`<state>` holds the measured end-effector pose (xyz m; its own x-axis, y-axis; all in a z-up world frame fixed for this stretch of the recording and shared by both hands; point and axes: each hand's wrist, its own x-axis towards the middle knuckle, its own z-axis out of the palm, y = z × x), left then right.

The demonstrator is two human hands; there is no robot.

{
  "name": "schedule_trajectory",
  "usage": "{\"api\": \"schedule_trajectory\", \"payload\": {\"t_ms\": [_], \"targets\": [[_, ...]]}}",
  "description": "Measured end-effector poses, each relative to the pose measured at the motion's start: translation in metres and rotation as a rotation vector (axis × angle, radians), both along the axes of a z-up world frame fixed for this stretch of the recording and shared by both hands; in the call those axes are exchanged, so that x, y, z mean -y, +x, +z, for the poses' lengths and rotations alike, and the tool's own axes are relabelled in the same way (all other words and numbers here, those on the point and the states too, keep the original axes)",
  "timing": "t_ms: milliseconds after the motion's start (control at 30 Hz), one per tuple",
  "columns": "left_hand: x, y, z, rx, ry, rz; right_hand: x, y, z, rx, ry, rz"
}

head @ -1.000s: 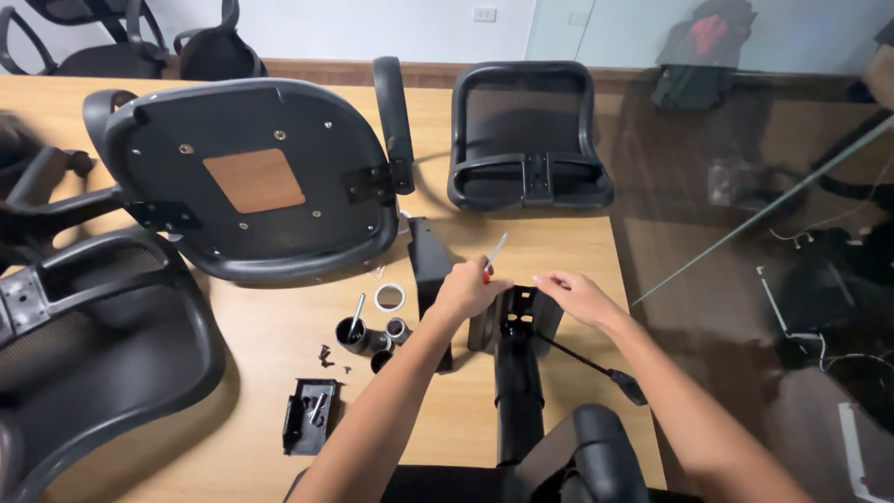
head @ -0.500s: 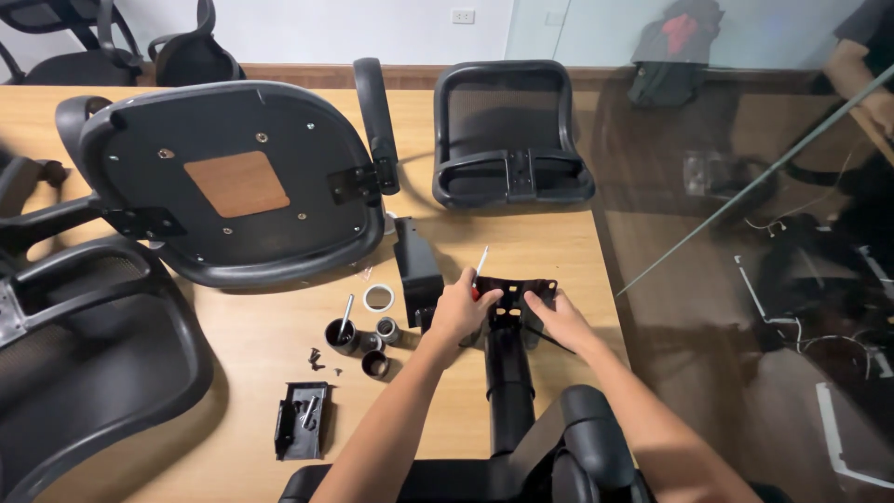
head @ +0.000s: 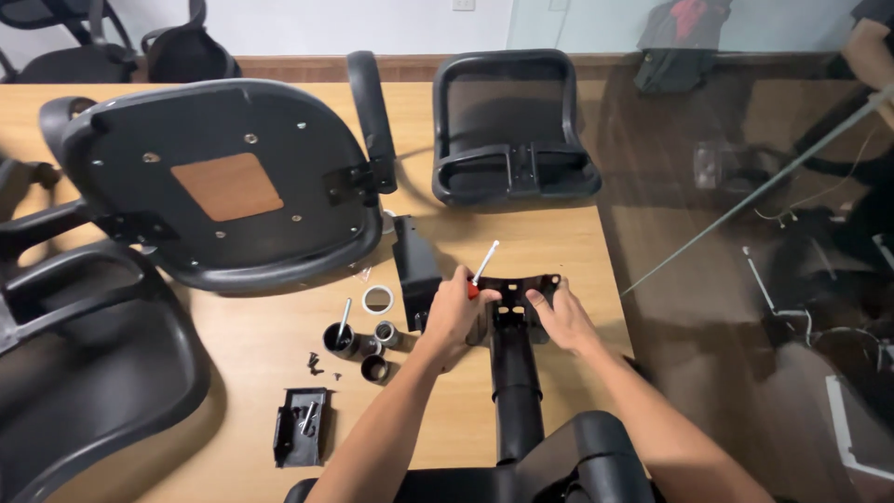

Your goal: The person assembles an office chair on a conference table, using a screwdriver to drive screws that attach the seat mechanism and mounting brackets to the chair base and seat. They align the metal bracket, hold it in place, and tighten screws by hand and with the screwdriver.

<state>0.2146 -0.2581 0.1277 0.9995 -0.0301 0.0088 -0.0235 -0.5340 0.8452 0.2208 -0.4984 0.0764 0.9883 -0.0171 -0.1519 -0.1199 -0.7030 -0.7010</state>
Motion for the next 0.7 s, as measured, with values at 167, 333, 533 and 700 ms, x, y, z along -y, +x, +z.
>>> {"api": "schedule_trajectory", "payload": {"t_ms": [167,333,533,700], "targets": [[0.011,0.026,0.005,0.02,-0.013,-0.013,0.011,0.024,0.009,0.127,0.016,0.024],[0.026,0.061,0.004,0.128,0.025,-0.016,0.021,0.054,0.031,0.123,0.002,0.017],[0.038,0.1,0.015,0.031,0.049,0.018,0.034,0.091,0.034,0.108,-0.038,0.02],[0.039,0.126,-0.003,0.034,0.093,-0.007,0.035,0.111,0.02,0.034,-0.047,-0.008]]}}
